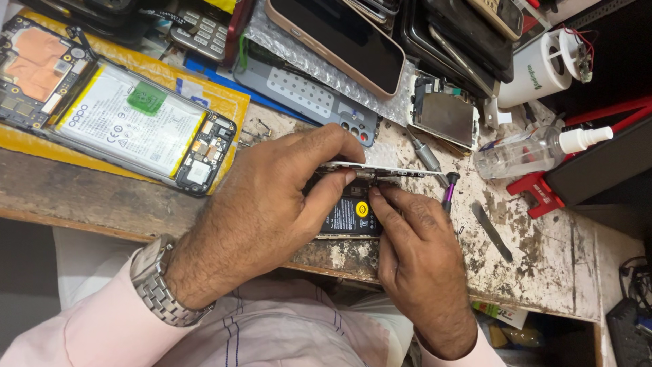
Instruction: The person connects a screen assembly to a mobile phone frame and uses a screwdriver to tighten screws on the internal components.
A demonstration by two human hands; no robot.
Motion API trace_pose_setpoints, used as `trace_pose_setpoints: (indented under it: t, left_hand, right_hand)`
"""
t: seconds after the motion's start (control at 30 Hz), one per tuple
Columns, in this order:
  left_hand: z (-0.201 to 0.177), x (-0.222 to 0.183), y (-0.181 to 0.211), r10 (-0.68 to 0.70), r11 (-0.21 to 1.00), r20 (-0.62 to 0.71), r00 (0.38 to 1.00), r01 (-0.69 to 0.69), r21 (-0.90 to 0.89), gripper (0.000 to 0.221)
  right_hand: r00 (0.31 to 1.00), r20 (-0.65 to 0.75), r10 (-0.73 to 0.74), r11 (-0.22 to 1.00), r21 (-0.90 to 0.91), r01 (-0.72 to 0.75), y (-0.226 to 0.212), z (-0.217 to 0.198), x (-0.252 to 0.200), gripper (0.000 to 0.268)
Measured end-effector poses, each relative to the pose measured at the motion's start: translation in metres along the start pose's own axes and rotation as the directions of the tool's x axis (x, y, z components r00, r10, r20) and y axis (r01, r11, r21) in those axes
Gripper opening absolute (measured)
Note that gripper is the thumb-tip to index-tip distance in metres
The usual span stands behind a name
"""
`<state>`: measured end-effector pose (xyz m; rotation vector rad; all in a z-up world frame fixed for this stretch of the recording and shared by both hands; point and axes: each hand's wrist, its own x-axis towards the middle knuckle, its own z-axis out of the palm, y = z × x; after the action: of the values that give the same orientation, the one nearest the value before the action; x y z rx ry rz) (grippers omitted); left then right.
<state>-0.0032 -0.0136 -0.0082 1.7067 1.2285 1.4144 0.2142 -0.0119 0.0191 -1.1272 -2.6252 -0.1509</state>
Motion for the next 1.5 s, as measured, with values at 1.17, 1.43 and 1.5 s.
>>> trace_pose_setpoints:
  t: [1.17, 1.43, 1.5]
  left_hand:
    - [-0.015, -0.005, 0.004, -0.062, 0.997, -0.036, 0.997, 0.060, -0.055, 0.023]
    - [-0.015, -0.010, 0.004, -0.034, 0.998, -0.033, 0.999, 0.032, -0.053, 0.022]
    - [-0.015, -0.011, 0.003, -0.044, 0.995, -0.025, 0.999, 0.042, -0.087, 0.022]
  right_hand:
    - [0.976, -0.179, 0.123, 0.982, 0.167, -0.093, -0.011, 0.001, 0.004, 0.025]
    - [0.983, -0.176, -0.050, 0.971, 0.221, 0.089, -0.026, 0.007, 0.021, 0.027]
    - [0.983, -0.175, -0.060, 0.978, 0.186, 0.093, -0.032, 0.010, 0.024, 0.028]
